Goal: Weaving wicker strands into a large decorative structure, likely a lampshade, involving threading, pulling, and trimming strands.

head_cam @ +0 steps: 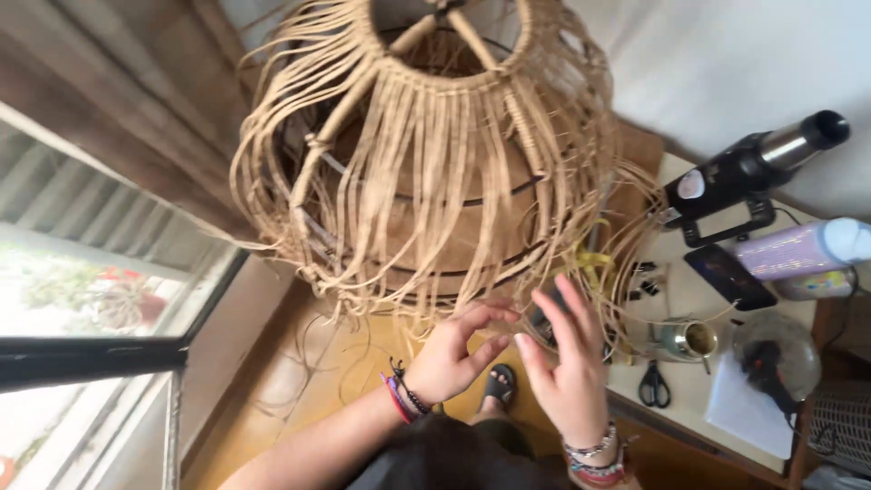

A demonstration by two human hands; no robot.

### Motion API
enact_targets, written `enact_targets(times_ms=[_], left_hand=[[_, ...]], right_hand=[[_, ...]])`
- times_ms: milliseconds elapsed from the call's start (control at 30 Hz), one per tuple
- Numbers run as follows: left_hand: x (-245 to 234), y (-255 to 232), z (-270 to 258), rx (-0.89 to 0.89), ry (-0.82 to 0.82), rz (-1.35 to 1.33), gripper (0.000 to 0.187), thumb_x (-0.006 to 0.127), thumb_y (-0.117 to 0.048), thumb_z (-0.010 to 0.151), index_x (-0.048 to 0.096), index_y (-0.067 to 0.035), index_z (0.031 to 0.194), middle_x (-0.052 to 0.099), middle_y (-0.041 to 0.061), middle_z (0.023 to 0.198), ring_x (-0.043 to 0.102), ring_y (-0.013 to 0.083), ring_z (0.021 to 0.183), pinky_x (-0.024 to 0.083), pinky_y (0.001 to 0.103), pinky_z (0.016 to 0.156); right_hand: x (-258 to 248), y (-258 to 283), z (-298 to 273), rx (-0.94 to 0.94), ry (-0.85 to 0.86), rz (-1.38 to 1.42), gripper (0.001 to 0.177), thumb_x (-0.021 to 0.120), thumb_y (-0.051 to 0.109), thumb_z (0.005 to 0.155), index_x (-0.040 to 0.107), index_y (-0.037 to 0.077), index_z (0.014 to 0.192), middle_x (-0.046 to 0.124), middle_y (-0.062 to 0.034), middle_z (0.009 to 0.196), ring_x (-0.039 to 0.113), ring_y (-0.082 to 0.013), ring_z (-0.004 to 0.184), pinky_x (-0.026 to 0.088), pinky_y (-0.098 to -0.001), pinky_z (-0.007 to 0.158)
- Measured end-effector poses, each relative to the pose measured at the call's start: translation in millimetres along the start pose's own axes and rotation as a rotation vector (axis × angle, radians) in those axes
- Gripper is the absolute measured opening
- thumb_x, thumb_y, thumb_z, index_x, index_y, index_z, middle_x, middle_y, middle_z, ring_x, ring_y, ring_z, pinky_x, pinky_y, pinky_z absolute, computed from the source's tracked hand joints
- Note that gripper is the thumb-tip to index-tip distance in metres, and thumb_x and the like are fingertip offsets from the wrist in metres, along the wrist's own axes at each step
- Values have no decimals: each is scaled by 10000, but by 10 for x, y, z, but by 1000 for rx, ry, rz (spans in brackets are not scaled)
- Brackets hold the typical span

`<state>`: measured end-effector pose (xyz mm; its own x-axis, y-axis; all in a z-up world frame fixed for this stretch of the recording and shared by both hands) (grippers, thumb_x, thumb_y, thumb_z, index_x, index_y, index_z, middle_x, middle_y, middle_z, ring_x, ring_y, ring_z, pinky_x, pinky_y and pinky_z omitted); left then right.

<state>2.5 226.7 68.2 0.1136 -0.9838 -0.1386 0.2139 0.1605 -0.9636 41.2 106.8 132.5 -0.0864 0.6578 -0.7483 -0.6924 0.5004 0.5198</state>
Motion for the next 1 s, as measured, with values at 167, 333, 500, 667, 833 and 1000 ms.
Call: enact_targets(times_ms=[167, 333, 500, 667, 833, 1000], left_hand=[[-465, -418, -149, 0, 27, -31, 187, 588, -124, 996, 694, -65, 1139, 736, 79, 1060, 728, 201, 956, 584, 312, 897], [-903, -587, -246, 40, -103, 49, 196, 555, -149, 1011, 721, -78, 1089, 748, 67, 1007, 727, 191, 910, 567, 309, 855], [-1450, -600, -298, -8, -317, 104, 175, 556, -119, 991, 723, -85, 1031, 766, 58, 1011, 737, 179, 923, 589, 311, 837], [-1980, -908, -120, 130, -342, 236, 218, 527, -179, 1025, 709, -61, 1046, 749, 73, 1028, 727, 208, 976, 562, 325, 883], [-2570, -902, 206, 320, -295, 425, 171, 559, -89, 1002, 695, -63, 1104, 674, 101, 1127, 664, 261, 1079, 524, 366, 960], [-3040, -839, 507, 440, -305, 635, 202, 567, -57, 1012, 673, -50, 1184, 645, 109, 1167, 601, 278, 1078, 477, 402, 959]], right_hand=[[192, 451, 50, -100, 51, 105, 394, 581, 177, 979, 591, 37, 1347, 429, -147, 1560, 407, -328, 1478, 367, -467, 1234], [213, 509, 201, -127, 92, 183, 260, 562, 166, 980, 685, 26, 1161, 543, -141, 1461, 502, -313, 1412, 428, -428, 1168], [210, 731, 467, -222, 29, 215, 203, 540, 97, 977, 710, 10, 1045, 637, -146, 1300, 607, -301, 1266, 504, -393, 1117], [478, 968, 584, -250, 19, 210, 269, 573, 115, 967, 652, 9, 1202, 596, -160, 1380, 562, -313, 1329, 473, -430, 1164], [730, 1258, 921, -190, -21, 143, 353, 540, 126, 1008, 610, 12, 1334, 564, -146, 1443, 519, -311, 1397, 465, -441, 1178], [1068, 1337, 1097, -220, -165, -12, 319, 610, 117, 944, 641, 52, 1254, 585, -128, 1422, 507, -309, 1394, 330, -550, 1255]])
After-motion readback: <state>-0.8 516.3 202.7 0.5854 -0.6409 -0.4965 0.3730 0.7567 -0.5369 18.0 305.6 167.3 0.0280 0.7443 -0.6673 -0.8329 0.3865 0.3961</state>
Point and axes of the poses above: each hand's wrist, its own z-axis towards the middle knuckle, its own x-axis out of the palm, y = z × x, the point moved 10 cm from there along z, towards the middle knuckle
